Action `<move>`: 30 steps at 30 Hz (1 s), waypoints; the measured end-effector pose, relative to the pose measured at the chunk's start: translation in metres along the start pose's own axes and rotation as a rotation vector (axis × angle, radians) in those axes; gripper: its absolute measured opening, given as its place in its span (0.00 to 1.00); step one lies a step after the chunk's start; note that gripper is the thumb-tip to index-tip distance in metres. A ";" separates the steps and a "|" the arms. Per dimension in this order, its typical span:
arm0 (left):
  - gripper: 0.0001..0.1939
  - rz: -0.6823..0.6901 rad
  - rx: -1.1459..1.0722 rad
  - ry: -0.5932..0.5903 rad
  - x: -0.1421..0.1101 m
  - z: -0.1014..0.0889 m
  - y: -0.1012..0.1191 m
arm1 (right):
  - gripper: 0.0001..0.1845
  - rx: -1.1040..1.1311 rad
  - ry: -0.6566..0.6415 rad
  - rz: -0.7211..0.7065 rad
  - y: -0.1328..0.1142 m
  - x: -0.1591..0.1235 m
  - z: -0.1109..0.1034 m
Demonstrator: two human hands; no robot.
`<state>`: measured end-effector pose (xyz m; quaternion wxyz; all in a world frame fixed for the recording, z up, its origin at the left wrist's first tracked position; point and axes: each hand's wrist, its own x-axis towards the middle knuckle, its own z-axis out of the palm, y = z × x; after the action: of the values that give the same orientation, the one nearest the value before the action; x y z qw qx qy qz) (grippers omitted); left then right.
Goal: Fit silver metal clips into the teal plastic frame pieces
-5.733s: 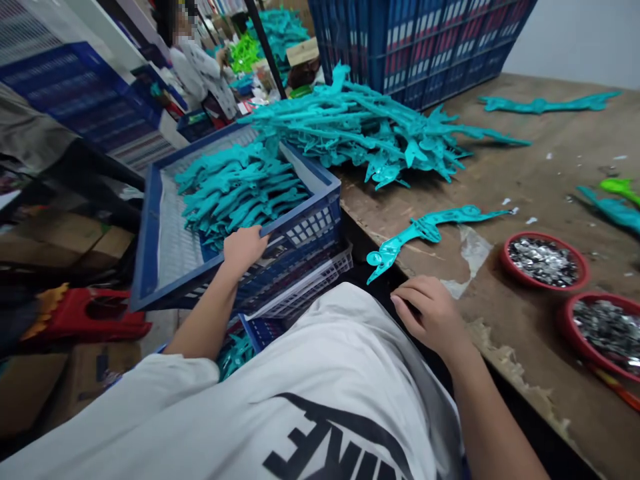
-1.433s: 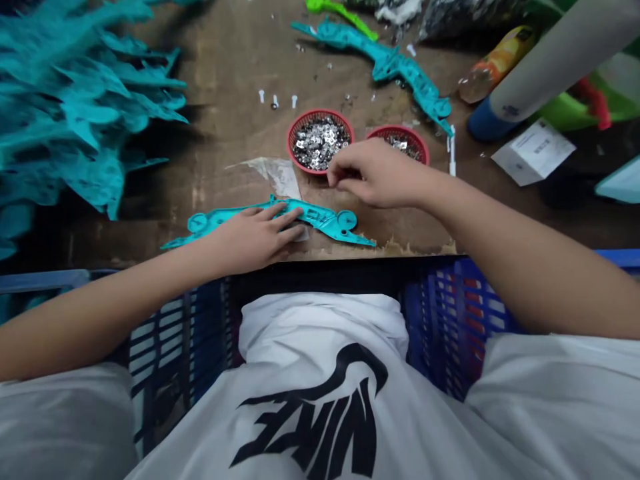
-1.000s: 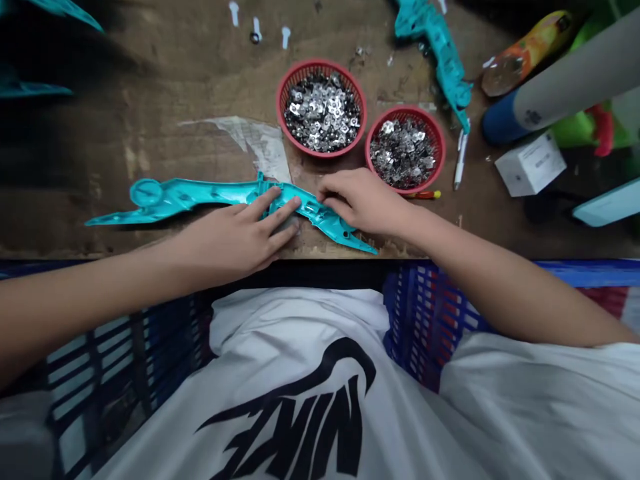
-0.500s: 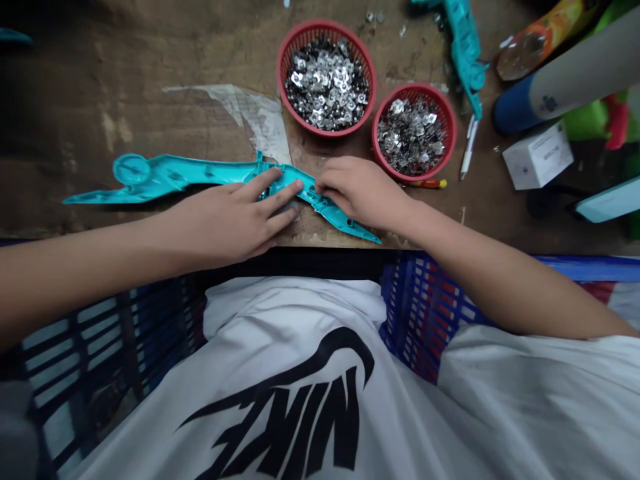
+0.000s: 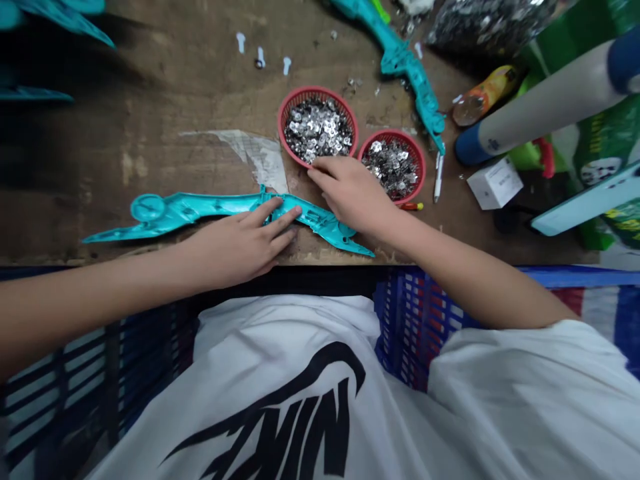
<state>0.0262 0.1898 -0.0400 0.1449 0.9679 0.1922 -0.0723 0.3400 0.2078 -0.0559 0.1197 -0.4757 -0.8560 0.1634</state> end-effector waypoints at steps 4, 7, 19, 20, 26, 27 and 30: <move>0.33 0.021 0.035 0.002 0.002 0.002 -0.001 | 0.25 0.042 0.009 -0.047 0.001 -0.002 0.003; 0.31 0.056 0.076 0.013 0.001 0.005 -0.002 | 0.23 0.083 -0.036 -0.126 -0.004 -0.004 -0.004; 0.25 0.206 0.041 0.146 0.001 0.007 0.002 | 0.16 -0.110 -0.030 0.052 0.026 0.024 -0.002; 0.26 0.213 0.039 0.132 0.000 0.007 0.000 | 0.15 -0.114 -0.033 0.054 0.025 0.024 -0.002; 0.31 0.206 0.035 -0.012 -0.008 0.015 -0.011 | 0.15 0.028 0.055 0.054 0.024 0.023 -0.009; 0.31 0.205 0.034 -0.016 -0.008 0.016 -0.012 | 0.15 0.082 0.080 0.064 0.024 0.023 -0.010; 0.33 0.203 0.018 -0.018 -0.008 0.019 -0.014 | 0.13 0.249 0.160 0.167 0.026 0.022 -0.015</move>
<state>0.0118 0.1941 -0.0597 0.1446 0.9830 0.0914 -0.0674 0.3543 0.2418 -0.0513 0.2318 -0.5380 -0.7744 0.2392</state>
